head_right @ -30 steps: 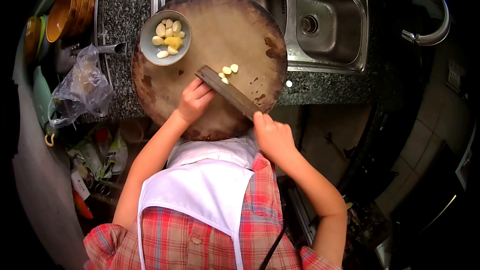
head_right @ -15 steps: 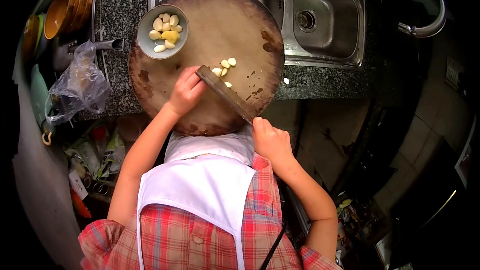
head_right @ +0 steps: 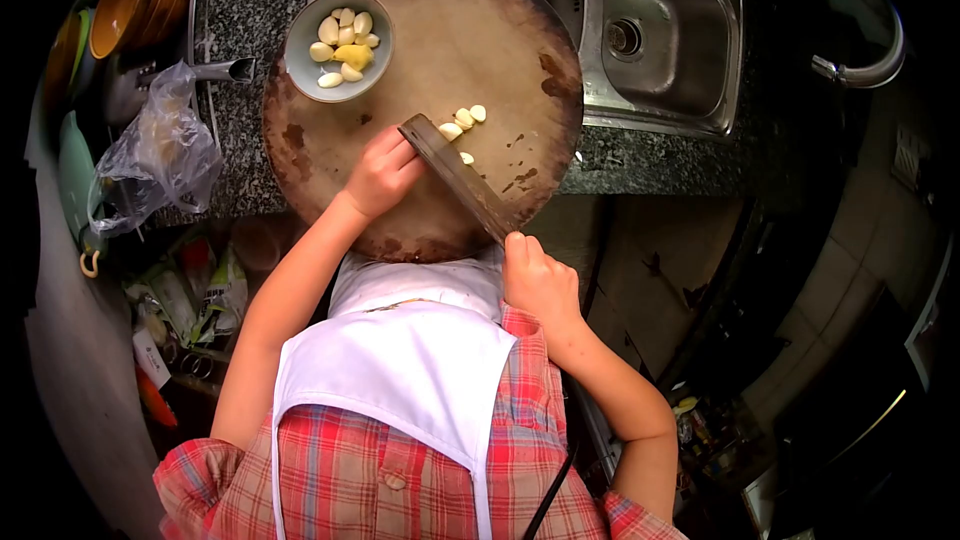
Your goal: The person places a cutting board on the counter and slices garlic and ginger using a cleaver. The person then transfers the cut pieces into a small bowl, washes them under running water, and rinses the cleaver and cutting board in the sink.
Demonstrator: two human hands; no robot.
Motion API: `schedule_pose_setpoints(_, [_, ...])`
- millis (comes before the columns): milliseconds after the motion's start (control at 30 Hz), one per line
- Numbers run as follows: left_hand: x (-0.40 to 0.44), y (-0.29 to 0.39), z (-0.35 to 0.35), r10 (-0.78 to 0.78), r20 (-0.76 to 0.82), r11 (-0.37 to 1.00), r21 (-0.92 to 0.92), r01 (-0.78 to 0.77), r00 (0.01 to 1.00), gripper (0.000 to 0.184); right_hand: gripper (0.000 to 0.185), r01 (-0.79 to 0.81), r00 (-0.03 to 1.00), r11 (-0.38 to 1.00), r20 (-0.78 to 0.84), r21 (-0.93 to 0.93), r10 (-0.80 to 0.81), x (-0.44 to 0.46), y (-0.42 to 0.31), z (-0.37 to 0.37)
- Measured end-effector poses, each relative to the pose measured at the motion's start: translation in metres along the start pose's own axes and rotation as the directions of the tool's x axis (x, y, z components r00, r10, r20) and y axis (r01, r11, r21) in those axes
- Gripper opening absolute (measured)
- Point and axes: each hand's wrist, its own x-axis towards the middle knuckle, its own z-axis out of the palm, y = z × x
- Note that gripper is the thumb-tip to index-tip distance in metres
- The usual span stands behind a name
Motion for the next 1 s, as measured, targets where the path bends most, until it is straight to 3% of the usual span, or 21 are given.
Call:
schedule_pose_setpoints(167, [0.003,0.001,0.001,0.016,-0.065,0.999,-0.046,-0.019,0.998,0.012,0.016,0.000,0.999,1.000,-0.037,0.026,0.001,-0.002,-0.003,-0.001])
schedule_pose_setpoints(300, [0.006,0.000,0.000,0.062,-0.006,0.997,-0.037,-0.062,0.998,0.012,0.015,-0.030,0.999,1.000,-0.014,-0.007,0.030,0.001,-0.001,-0.001])
schedule_pose_setpoints(400, [0.011,-0.001,0.003,0.074,-0.014,0.997,-0.019,-0.074,0.997,0.013,0.011,0.000,0.996,0.997,-0.086,-0.074,-0.007,0.006,-0.001,-0.003])
schedule_pose_setpoints(567, [0.018,-0.001,0.006,0.073,-0.087,0.997,0.007,-0.072,0.994,0.014,0.014,-0.111,0.993,0.981,0.066,0.160,0.101,0.015,0.007,-0.014])
schedule_pose_setpoints(800, [0.014,0.000,0.005,0.065,-0.047,0.998,-0.010,-0.065,0.997,0.015,0.015,-0.137,0.979,0.982,0.168,0.127,0.115,0.030,0.006,-0.007])
schedule_pose_setpoints(867, [0.011,0.001,0.004,0.063,-0.029,0.998,-0.017,-0.063,0.998,0.016,0.017,-0.062,0.998,0.996,-0.005,0.067,0.062,0.037,0.001,0.018])
schedule_pose_setpoints(1000, [0.006,0.007,0.001,0.050,-0.015,0.999,0.019,-0.050,0.999,0.019,0.015,-0.099,0.988,0.900,-0.063,0.424,0.139,0.048,0.002,0.011])
